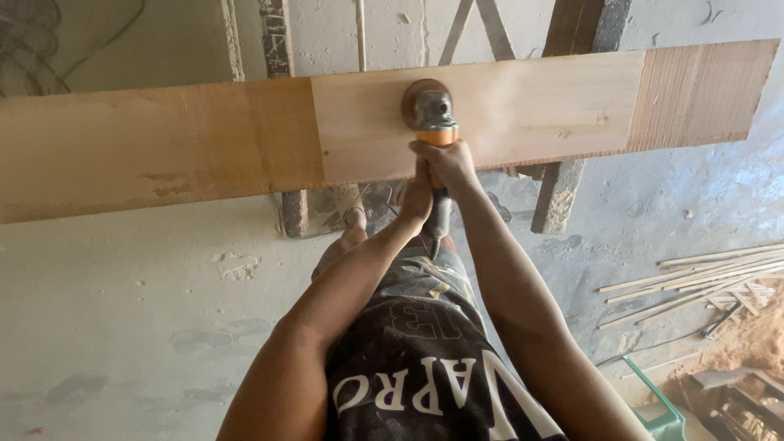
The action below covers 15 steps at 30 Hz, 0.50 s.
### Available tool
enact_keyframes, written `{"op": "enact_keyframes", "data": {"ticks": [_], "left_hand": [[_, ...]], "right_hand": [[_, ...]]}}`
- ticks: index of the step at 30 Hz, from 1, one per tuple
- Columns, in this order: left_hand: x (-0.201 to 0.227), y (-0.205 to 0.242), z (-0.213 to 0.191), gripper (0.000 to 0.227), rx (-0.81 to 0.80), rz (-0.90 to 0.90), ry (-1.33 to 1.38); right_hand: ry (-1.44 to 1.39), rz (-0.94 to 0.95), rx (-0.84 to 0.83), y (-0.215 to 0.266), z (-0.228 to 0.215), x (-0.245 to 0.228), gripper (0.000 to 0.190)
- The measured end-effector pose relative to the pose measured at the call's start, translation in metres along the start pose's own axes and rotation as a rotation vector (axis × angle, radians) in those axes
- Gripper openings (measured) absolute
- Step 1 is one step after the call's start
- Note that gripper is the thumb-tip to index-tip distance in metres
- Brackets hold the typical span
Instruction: The person uses an angle grinder with a sanding disc to smooth the surface of a long wooden plank resting on a workbench. They move the tool along the plank's length, then flip the plank to sand the other side.
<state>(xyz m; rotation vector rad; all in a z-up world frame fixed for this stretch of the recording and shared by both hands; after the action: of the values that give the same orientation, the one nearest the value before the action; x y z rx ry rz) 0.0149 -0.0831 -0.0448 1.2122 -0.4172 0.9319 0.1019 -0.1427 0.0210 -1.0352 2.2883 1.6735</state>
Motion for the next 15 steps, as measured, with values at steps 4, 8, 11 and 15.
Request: {"op": "enact_keyframes", "data": {"ticks": [4,8,11,15], "left_hand": [[-0.009,0.001,0.002,0.092,-0.052,-0.095,-0.187],[-0.021,0.005,-0.031,0.071,0.179,0.038,0.039],[-0.028,0.011,-0.066,0.071,0.295,0.142,0.168],[-0.022,0.021,-0.110,0.082,0.368,0.032,0.239]], "right_hand": [[-0.136,-0.074,-0.013,-0.001,-0.005,0.006,0.033],[0.024,-0.065,-0.033,0.011,0.041,-0.003,0.033],[0.097,-0.053,-0.075,0.028,0.080,-0.014,0.036],[0.229,-0.035,-0.130,0.041,0.122,-0.045,0.038]]}}
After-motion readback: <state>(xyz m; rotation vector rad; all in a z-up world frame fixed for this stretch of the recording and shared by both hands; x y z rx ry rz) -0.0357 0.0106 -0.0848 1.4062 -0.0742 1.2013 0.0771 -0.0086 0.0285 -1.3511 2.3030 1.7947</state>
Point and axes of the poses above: each hand's wrist, its own y-axis away from the middle knuckle, its own z-axis out of the palm, x = y × z, the point moved 3 cm from there along -y, towards the middle knuckle, and after that the axes turned 12 degrees about z, right-handed, at the moved point
